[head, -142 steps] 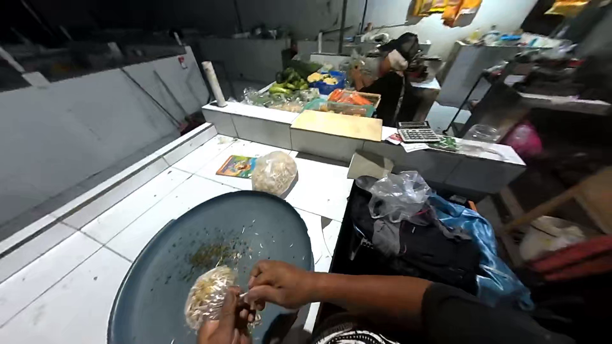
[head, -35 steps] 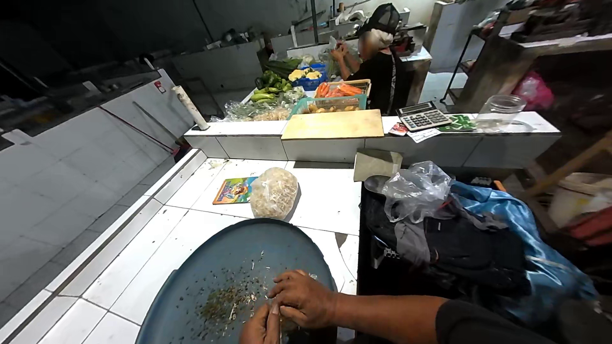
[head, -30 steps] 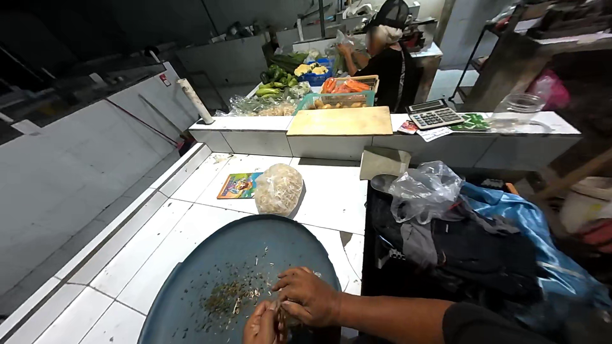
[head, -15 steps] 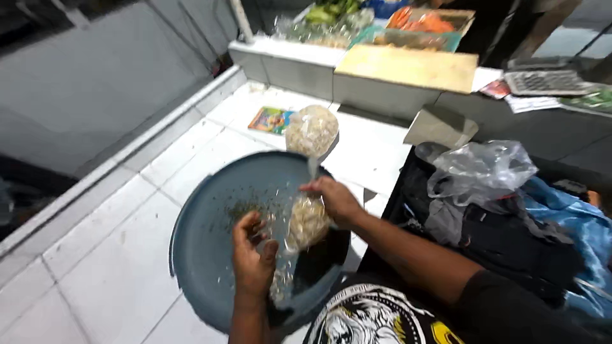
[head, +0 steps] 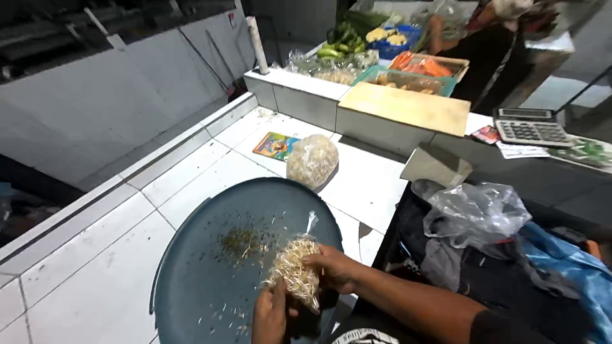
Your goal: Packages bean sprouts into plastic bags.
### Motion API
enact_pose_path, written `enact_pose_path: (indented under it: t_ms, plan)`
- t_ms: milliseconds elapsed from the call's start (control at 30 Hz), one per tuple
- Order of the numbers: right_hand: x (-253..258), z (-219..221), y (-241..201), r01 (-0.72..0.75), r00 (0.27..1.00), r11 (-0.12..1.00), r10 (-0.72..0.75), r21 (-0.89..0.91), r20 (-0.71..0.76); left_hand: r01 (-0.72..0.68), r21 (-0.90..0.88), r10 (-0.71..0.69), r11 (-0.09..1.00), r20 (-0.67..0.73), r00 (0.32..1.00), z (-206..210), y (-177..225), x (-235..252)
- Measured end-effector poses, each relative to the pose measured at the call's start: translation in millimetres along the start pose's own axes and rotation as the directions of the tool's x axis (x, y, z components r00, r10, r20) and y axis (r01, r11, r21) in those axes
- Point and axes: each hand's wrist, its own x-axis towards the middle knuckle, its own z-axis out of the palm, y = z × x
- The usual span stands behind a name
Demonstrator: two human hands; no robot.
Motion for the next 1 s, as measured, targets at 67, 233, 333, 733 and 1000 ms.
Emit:
enact_pose_path:
  t_ms: [67, 233, 333, 733, 1000]
  plan:
    - [5.2, -15.6, -15.3, 0.039, 0.998, 0.999, -0.038, 0.007, -0.046, -0.003, 0.052, 0.0, 0.999, 0.054, 0.999, -4.3, 1.7, -3.3]
    - [45.7, -50.5, -132.5, 0.356, 0.884, 0.921, -0.387, -0.158, -0.262, 0.0, 0.096, -0.003, 0.995, 0.039, 0.999, -14.6, -2.3, -4.6]
    - [83.8, -63.5, -225.8, 0.688, 0.665, 0.714, -0.692, -0.13, -0.282, 0.014, 0.084, -0.014, 0.996, -0.002, 1.0, -17.5, -8.1, -3.2]
    - [92.7, -120.5, -80.8, 0.028, 0.765, 0.513, -0.563, -0.858, -0.311, 0.011, 0.682, 0.562, 0.731, -0.611, 0.558, -90.0, -44.2, -29.4]
    - [49.1, -108.2, 6.6, -0.057, 0.918, 0.751, -0.219, -0.658, -0.33, 0.066, -0.279, -0.223, 0.958, -0.584, 0.78, -109.2, -88.1, -50.4]
